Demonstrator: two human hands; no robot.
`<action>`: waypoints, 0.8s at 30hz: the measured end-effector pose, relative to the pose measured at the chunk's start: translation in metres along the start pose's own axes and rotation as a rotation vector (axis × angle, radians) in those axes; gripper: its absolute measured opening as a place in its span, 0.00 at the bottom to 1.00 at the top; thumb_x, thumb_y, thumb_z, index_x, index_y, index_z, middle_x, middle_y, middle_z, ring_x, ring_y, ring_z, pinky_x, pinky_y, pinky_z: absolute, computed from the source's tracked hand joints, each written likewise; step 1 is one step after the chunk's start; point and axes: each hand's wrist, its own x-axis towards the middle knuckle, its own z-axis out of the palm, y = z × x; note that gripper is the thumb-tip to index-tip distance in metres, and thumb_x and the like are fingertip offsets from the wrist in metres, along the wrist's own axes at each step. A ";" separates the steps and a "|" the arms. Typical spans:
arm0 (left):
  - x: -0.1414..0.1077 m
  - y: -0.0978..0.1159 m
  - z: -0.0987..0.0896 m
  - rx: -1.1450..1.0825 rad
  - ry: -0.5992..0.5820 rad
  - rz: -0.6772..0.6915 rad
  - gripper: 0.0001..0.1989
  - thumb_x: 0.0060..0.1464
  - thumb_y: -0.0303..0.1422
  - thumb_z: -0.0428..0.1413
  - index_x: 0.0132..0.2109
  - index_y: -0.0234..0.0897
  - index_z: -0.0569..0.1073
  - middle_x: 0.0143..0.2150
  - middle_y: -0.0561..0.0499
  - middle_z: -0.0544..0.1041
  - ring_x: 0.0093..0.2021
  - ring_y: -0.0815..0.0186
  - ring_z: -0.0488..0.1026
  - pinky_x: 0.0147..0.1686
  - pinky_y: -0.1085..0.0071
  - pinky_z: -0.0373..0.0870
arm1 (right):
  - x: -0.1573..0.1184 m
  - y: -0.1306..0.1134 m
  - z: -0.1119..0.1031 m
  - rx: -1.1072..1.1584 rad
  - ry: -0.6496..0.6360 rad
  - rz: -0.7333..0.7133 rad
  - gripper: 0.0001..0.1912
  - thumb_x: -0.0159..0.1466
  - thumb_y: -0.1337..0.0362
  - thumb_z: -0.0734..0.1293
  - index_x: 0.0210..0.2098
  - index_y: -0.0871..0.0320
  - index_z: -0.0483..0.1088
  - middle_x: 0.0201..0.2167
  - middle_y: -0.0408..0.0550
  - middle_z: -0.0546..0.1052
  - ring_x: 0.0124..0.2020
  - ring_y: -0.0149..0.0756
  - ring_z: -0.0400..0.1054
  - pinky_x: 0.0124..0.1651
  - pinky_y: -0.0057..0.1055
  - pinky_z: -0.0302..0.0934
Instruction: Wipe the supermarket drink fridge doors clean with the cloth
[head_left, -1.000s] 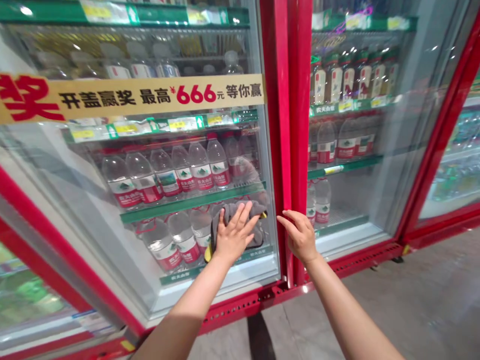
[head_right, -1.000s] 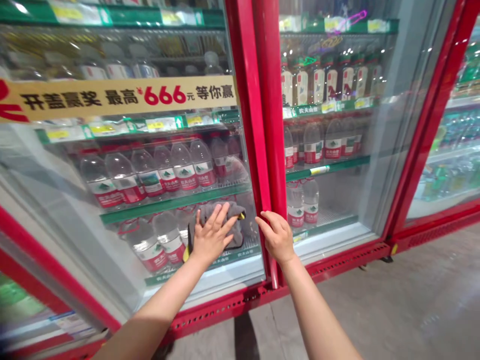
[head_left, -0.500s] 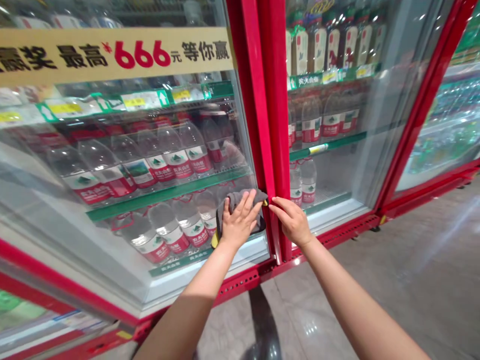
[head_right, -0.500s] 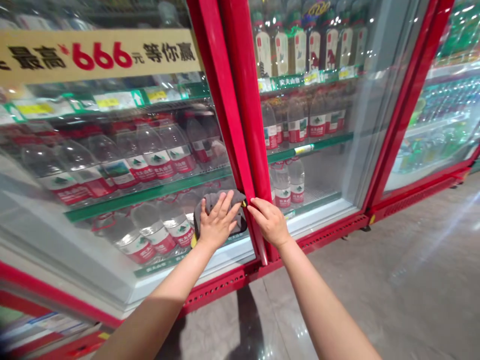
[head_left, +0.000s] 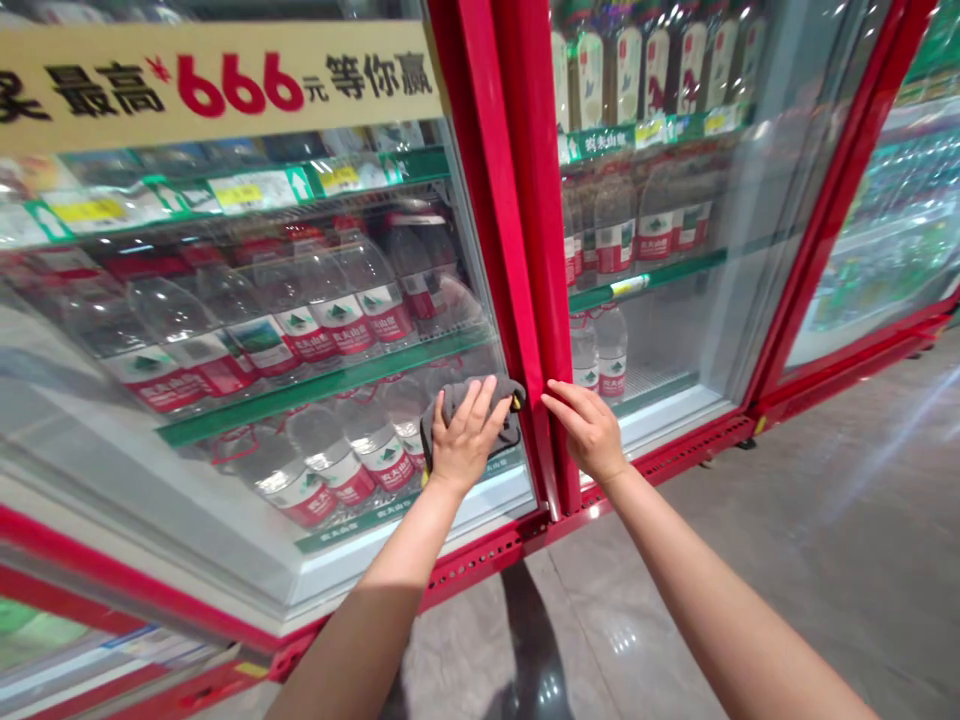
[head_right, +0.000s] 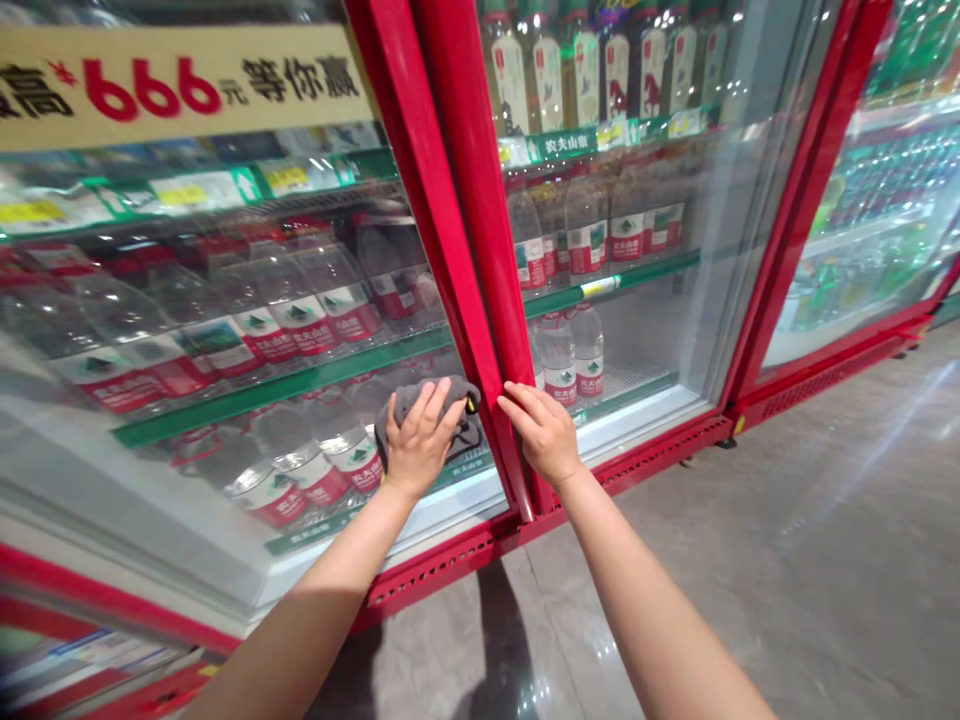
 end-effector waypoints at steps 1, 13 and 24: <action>0.014 -0.002 -0.003 0.000 0.043 -0.035 0.29 0.63 0.23 0.51 0.68 0.49 0.65 0.70 0.46 0.68 0.72 0.63 0.60 0.75 0.51 0.33 | 0.002 0.000 0.001 -0.006 0.031 0.021 0.25 0.70 0.75 0.58 0.60 0.50 0.73 0.58 0.52 0.78 0.59 0.40 0.72 0.60 0.43 0.71; 0.195 -0.031 -0.048 0.042 0.153 0.093 0.24 0.66 0.32 0.51 0.67 0.48 0.66 0.75 0.48 0.59 0.76 0.58 0.50 0.74 0.49 0.37 | 0.029 0.007 -0.005 -0.033 0.291 0.105 0.28 0.70 0.74 0.56 0.64 0.47 0.69 0.52 0.54 0.78 0.52 0.42 0.73 0.51 0.41 0.72; 0.068 -0.010 0.000 -0.120 -0.020 0.427 0.25 0.64 0.26 0.54 0.65 0.53 0.69 0.69 0.52 0.69 0.73 0.67 0.59 0.76 0.53 0.32 | 0.035 0.017 -0.022 -0.114 0.311 0.202 0.24 0.72 0.68 0.54 0.60 0.49 0.72 0.52 0.54 0.79 0.53 0.43 0.73 0.55 0.43 0.68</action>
